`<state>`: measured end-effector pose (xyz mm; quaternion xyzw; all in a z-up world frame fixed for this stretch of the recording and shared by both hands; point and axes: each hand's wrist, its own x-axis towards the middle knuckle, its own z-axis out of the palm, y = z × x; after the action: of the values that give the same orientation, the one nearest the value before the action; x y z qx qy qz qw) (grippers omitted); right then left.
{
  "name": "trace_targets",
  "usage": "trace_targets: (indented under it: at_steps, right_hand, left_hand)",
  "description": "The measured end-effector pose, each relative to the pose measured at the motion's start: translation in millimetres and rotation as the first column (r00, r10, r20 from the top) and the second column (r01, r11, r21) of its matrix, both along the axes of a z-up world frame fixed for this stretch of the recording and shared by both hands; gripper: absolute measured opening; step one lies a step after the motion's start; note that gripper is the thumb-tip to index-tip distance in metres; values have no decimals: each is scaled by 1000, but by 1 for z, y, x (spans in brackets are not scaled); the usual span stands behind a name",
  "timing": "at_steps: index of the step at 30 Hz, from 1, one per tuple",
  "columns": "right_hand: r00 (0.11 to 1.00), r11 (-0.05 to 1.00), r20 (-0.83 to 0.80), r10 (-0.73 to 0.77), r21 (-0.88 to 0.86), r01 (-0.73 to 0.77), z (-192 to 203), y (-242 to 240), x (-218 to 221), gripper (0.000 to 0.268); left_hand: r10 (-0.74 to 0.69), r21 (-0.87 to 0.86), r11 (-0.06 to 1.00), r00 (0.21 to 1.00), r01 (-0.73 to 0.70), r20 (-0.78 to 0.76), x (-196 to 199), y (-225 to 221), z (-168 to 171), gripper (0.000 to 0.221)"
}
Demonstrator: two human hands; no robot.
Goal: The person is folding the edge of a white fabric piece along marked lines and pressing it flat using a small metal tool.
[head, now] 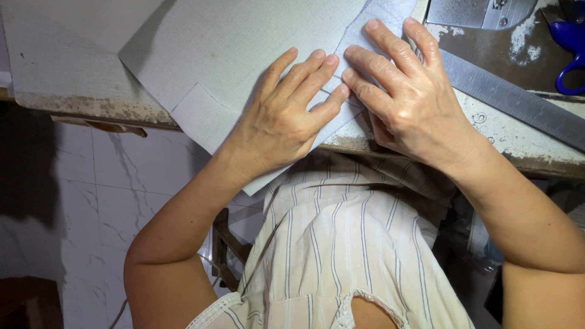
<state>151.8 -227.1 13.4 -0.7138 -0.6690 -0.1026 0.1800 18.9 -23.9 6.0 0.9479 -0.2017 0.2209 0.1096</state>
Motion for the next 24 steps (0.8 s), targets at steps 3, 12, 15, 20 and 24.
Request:
trace_targets:
  at_steps: [3,12,15,20,24]
  right_hand:
    - [999,1000,34,-18,-21,18,4,1,1,31]
    - [927,995,-376,6,96,33,-10,-16,0,45]
    - [910,960,-414,16,261,101,-9,-26,-3,29]
    - [988,926,-152,-33,368,87,-15,-29,-5,28]
    - [998,962,-6,-67,265,66,-5,-21,-12,23]
  left_hand:
    - [4,34,999,1000,-3,-7,0,0,0,27]
    - [5,9,1000,995,-4,-104,0,-2,-1,47]
    - [5,8,1000,994,-4,-108,0,-2,-6,44]
    - [14,41,999,992,-9,-126,1,-2,-4,44]
    - [14,10,1000,990,-12,-143,0,-3,-2,43]
